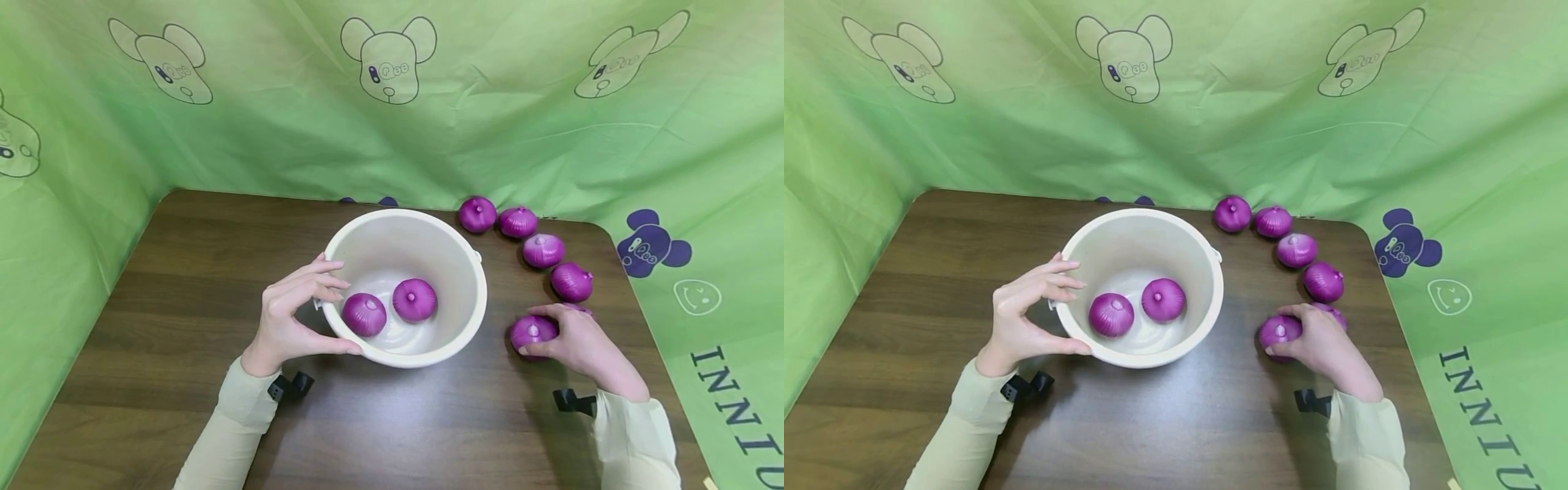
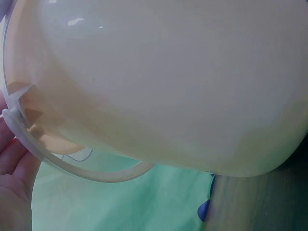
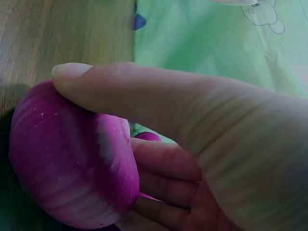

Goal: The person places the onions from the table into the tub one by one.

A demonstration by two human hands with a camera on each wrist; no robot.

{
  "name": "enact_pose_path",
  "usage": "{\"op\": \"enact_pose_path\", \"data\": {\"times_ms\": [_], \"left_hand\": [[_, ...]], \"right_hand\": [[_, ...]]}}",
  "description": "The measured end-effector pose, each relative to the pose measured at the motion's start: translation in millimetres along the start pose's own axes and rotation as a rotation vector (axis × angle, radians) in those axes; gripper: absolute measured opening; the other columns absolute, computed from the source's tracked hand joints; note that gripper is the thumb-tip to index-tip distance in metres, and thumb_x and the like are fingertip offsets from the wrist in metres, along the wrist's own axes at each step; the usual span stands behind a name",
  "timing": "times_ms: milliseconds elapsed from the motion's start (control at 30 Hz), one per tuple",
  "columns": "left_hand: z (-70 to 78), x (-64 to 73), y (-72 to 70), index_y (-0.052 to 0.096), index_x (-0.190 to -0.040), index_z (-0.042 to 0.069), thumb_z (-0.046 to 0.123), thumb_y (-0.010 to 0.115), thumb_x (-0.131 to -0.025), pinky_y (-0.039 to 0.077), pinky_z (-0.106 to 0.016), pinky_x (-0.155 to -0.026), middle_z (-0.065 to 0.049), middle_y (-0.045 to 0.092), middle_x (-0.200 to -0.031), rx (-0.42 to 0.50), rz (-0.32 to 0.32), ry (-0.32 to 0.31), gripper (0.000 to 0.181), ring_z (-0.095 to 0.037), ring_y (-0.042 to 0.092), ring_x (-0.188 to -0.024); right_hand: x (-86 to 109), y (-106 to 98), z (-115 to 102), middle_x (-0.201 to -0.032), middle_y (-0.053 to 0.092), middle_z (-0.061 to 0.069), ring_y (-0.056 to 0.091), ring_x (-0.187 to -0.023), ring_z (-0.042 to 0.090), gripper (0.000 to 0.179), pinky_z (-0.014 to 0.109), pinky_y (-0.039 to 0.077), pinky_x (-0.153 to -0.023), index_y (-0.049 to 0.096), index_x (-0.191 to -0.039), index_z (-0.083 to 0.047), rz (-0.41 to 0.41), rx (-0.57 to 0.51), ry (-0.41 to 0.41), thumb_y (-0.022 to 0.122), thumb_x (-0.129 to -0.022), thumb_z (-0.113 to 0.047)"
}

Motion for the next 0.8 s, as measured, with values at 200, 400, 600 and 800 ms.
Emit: {"op": "enact_pose_path", "data": {"times_ms": [200, 400, 600, 800], "left_hand": [[-0.3, 1.8, 0.3, 0.070, -0.083, -0.001, 0.050, 0.097, -0.062, 0.048, -0.059, -0.104, -0.016, 0.074, -0.093, 0.000, 0.001, 0.002, 0.061, -0.040, 0.069, -0.102], [-1.1, 3.0, 0.6, 0.070, -0.084, 0.001, 0.050, 0.097, -0.062, 0.048, -0.059, -0.104, -0.016, 0.074, -0.093, 0.001, 0.003, 0.000, 0.061, -0.039, 0.069, -0.102], [-1.3, 3.2, 0.8, 0.070, -0.084, 0.000, 0.050, 0.097, -0.062, 0.048, -0.059, -0.104, -0.016, 0.074, -0.093, 0.000, 0.002, 0.003, 0.061, -0.039, 0.069, -0.102], [-1.4, 2.9, 0.7, 0.070, -0.085, 0.000, 0.050, 0.097, -0.062, 0.048, -0.059, -0.104, -0.016, 0.074, -0.093, 0.001, 0.005, 0.009, 0.062, -0.039, 0.069, -0.100]], "right_hand": [[-0.2, -0.5, 0.1, -0.118, 0.067, 0.027, 0.061, -0.107, 0.049, 0.073, 0.065, 0.045, -0.093, 0.067, -0.123, 0.005, 0.013, -0.007, 0.009, 0.094, -0.071, -0.037], [0.3, -3.0, -1.7, -0.120, 0.066, 0.027, 0.062, -0.106, 0.049, 0.074, 0.062, 0.049, -0.091, 0.065, -0.127, 0.004, 0.036, -0.030, 0.017, 0.093, -0.073, -0.039], [-0.9, -6.3, -7.7, -0.121, 0.066, 0.025, 0.065, -0.104, 0.044, 0.077, 0.059, 0.053, -0.089, 0.064, -0.129, 0.002, 0.073, -0.063, 0.001, 0.091, -0.075, -0.045], [-3.7, -10.0, -13.0, -0.120, 0.067, 0.021, 0.066, -0.102, 0.040, 0.073, 0.055, 0.054, -0.087, 0.065, -0.128, 0.001, 0.142, -0.079, -0.028, 0.091, -0.076, -0.043]]}}
Point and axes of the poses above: each hand's wrist, its own x-axis away from the middle knuckle, its own y-axis out of the palm, z = x × y, the point moved 7 cm from there along -x, towards the middle knuckle
